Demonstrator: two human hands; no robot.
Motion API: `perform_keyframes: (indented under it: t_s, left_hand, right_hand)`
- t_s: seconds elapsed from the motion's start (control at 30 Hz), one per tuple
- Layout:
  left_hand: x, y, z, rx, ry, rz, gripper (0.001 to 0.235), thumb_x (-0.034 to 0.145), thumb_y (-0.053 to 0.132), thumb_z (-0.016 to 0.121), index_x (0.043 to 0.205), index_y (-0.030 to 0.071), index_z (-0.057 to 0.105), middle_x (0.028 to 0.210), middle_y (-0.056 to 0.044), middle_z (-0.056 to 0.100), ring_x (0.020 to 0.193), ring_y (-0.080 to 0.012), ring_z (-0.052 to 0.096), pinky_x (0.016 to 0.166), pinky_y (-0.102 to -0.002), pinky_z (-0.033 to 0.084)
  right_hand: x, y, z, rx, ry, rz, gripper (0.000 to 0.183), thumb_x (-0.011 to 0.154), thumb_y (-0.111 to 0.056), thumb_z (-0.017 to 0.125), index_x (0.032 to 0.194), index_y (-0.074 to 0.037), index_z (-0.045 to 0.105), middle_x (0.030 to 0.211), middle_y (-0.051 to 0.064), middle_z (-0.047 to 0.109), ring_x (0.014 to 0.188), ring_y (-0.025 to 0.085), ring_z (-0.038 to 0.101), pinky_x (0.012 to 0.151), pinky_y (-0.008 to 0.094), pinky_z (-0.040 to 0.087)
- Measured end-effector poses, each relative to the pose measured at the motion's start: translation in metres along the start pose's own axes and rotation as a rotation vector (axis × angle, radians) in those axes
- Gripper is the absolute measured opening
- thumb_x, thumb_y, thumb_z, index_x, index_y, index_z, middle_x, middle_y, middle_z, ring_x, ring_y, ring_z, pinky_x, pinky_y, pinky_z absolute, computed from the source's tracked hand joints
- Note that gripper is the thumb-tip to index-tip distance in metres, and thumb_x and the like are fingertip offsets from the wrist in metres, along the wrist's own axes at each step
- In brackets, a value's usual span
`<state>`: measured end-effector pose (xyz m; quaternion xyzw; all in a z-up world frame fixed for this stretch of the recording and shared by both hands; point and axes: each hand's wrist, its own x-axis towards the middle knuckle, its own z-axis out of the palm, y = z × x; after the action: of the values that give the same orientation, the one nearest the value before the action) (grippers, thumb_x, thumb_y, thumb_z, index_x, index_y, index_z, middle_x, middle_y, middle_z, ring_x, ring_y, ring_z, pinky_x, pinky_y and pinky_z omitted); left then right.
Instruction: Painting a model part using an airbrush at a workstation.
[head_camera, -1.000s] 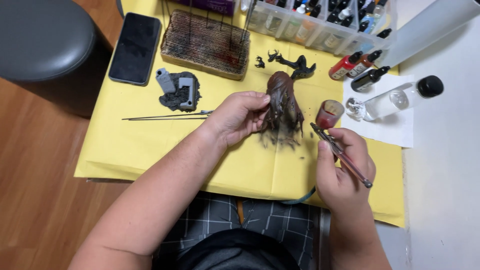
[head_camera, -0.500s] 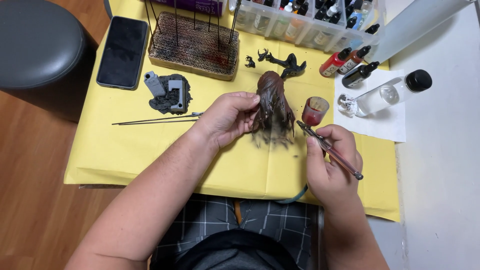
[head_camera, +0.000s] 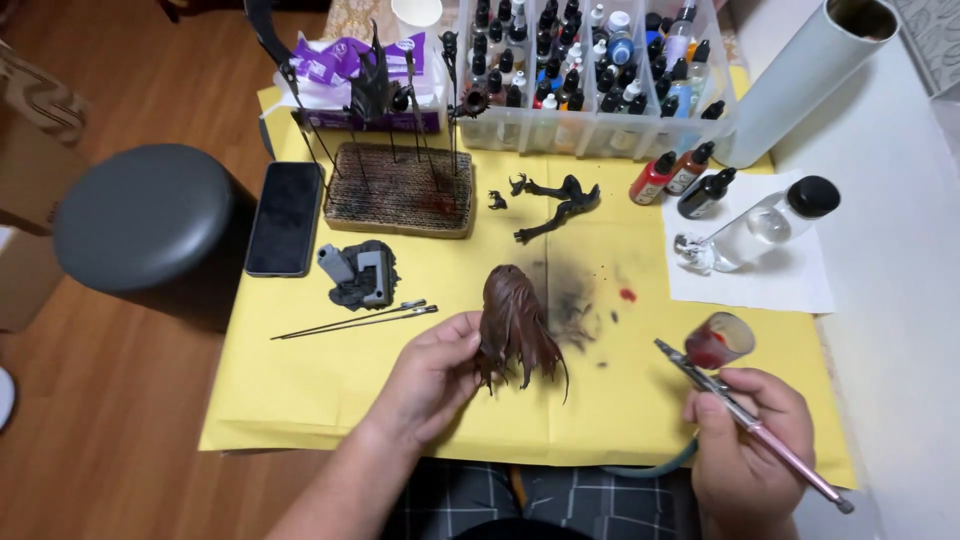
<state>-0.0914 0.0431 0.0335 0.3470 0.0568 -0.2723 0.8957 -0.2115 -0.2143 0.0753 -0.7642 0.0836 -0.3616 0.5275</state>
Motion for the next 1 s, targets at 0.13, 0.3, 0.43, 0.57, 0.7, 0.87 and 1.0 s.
perform_keyframes:
  t_s: [0.13,0.3,0.43,0.57,0.7,0.87,1.0]
  left_hand:
    - [-0.01,0.0,0.001,-0.025,0.008,0.058,0.026,0.092,0.003,0.059,0.114,-0.009,0.065,0.101,-0.018,0.071,0.09,-0.0247,0.064,0.081,-0.033,0.051]
    - [-0.01,-0.002,-0.001,-0.189,-0.092,0.096,0.03,0.097,0.005,0.058,0.122,-0.011,0.062,0.112,-0.023,0.071,0.101,-0.0286,0.069,0.095,-0.039,0.056]
    - [-0.008,-0.003,-0.002,-0.238,-0.074,0.091,0.039,0.093,0.004,0.062,0.13,-0.01,0.06,0.114,-0.021,0.072,0.101,-0.0273,0.071,0.098,-0.038,0.055]
    - [-0.008,-0.004,-0.003,-0.205,-0.077,0.095,0.03,0.099,0.005,0.057,0.124,-0.011,0.06,0.111,-0.023,0.071,0.1,-0.0283,0.069,0.095,-0.039,0.057]
    - [-0.008,-0.005,0.001,-0.203,0.007,0.103,0.035,0.098,0.002,0.057,0.129,-0.012,0.059,0.12,-0.025,0.069,0.105,-0.0299,0.067,0.096,-0.041,0.057]
    - [-0.007,-0.006,0.002,-0.155,0.001,0.138,0.031,0.097,0.003,0.059,0.125,-0.01,0.06,0.117,-0.022,0.069,0.107,-0.0281,0.067,0.099,-0.04,0.056]
    - [-0.005,-0.008,-0.001,-0.173,-0.026,0.145,0.03,0.098,0.004,0.058,0.125,-0.01,0.06,0.115,-0.021,0.07,0.104,-0.0282,0.068,0.097,-0.04,0.057]
  right_hand:
    - [-0.007,0.05,-0.004,0.111,0.045,0.047,0.022,0.1,0.013,0.054,0.121,0.013,0.046,0.084,0.028,0.056,0.068,0.028,0.062,0.074,0.033,0.055]
    - [-0.01,0.093,-0.006,0.211,-0.026,0.066,0.025,0.1,0.006,0.057,0.122,0.012,0.048,0.121,0.026,0.054,0.071,0.03,0.063,0.071,0.037,0.056]
    - [-0.018,0.071,0.006,0.13,0.055,0.05,0.025,0.102,0.01,0.059,0.122,0.019,0.048,0.096,0.034,0.058,0.075,0.033,0.064,0.078,0.038,0.056]
    - [-0.015,0.051,0.003,-0.023,-0.001,0.234,0.026,0.104,0.0,0.062,0.126,0.014,0.054,0.087,0.024,0.065,0.08,0.025,0.065,0.087,0.035,0.056]
    - [-0.013,0.045,0.004,-0.035,-0.008,0.292,0.027,0.103,0.001,0.06,0.127,0.013,0.054,0.088,0.024,0.065,0.081,0.025,0.065,0.088,0.037,0.058]
    - [-0.013,0.041,0.007,-0.03,-0.003,0.275,0.027,0.103,0.001,0.061,0.127,0.012,0.055,0.086,0.022,0.065,0.082,0.024,0.065,0.088,0.037,0.058]
    - [-0.012,0.043,0.007,-0.04,-0.009,0.26,0.023,0.104,0.003,0.063,0.124,0.01,0.057,0.084,0.02,0.065,0.081,0.022,0.064,0.087,0.034,0.057]
